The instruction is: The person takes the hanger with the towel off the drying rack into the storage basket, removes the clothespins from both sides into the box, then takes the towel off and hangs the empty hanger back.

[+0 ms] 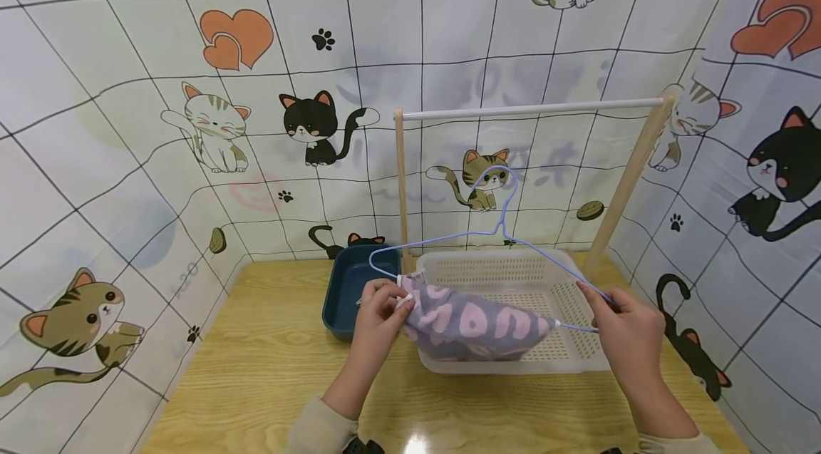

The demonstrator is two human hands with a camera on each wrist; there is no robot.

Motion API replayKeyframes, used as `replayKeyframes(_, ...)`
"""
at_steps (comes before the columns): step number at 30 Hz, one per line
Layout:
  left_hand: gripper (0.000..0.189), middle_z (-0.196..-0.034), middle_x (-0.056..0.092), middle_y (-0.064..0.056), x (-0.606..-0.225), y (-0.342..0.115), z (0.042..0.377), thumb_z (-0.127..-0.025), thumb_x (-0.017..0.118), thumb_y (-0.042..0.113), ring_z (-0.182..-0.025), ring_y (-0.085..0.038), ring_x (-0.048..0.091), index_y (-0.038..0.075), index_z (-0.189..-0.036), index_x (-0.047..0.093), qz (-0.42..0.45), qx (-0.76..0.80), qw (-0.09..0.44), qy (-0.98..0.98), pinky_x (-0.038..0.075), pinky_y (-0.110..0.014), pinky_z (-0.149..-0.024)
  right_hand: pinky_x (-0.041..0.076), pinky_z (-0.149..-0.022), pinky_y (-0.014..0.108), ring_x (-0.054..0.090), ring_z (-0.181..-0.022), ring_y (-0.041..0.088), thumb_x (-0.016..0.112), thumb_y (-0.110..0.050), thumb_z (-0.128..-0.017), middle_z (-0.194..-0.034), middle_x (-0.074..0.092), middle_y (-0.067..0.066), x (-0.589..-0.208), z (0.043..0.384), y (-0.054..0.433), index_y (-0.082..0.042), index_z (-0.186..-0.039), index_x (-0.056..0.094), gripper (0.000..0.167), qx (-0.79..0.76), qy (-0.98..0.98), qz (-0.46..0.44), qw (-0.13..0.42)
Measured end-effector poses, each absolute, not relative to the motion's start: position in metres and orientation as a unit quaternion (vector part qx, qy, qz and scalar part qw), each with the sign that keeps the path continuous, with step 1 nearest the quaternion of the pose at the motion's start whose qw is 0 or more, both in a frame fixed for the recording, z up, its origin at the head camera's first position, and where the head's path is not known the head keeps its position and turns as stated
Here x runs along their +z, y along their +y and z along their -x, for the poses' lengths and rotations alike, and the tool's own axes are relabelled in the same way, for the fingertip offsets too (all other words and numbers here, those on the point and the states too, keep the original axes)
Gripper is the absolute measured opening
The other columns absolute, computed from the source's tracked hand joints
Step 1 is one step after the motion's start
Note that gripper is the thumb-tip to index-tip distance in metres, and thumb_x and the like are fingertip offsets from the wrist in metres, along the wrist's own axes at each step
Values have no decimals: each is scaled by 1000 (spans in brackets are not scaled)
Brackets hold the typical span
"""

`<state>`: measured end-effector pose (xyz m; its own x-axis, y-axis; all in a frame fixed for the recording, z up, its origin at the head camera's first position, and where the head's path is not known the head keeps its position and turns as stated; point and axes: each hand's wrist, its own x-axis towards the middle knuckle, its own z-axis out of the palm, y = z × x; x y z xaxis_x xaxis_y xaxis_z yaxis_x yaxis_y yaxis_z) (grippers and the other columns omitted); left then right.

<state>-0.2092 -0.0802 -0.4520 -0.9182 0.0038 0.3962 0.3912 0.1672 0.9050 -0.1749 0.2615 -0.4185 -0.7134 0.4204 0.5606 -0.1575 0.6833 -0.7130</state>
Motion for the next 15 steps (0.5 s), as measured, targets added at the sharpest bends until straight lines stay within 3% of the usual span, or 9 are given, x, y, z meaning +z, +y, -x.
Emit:
replayKeyframes(4, 7, -127, 47, -9, -453, -81, 210, -87, 73, 8, -79, -15, 60, 6, -92, 68, 126, -639, 148, -744, 49, -20, -78, 31, -40, 19, 45, -44, 5, 77, -20, -86, -53, 59, 6, -419, 175, 262, -3, -70, 71, 24, 384, -839, 74, 379)
replayKeyframes(9, 6, -130, 53, -8, -452, -82, 209, -88, 74, 11, -82, -17, 62, 9, -91, 69, 116, -618, 139, -765, 51, -22, -78, 33, -41, 17, 46, -44, 4, 77, -19, -86, -52, 57, 2, -418, 175, 262, -3, -69, 70, 24, 386, -836, 77, 382)
replayKeyframes(15, 11, -95, 67, -4, -452, -84, 207, -88, 74, 15, -76, -17, 59, 12, -97, 69, 75, -608, 102, -784, 51, -24, -61, 33, -41, 17, 46, -43, 2, 78, -16, -84, -50, 56, 1, -420, 175, 264, -3, -67, 69, 24, 379, -833, 67, 397)
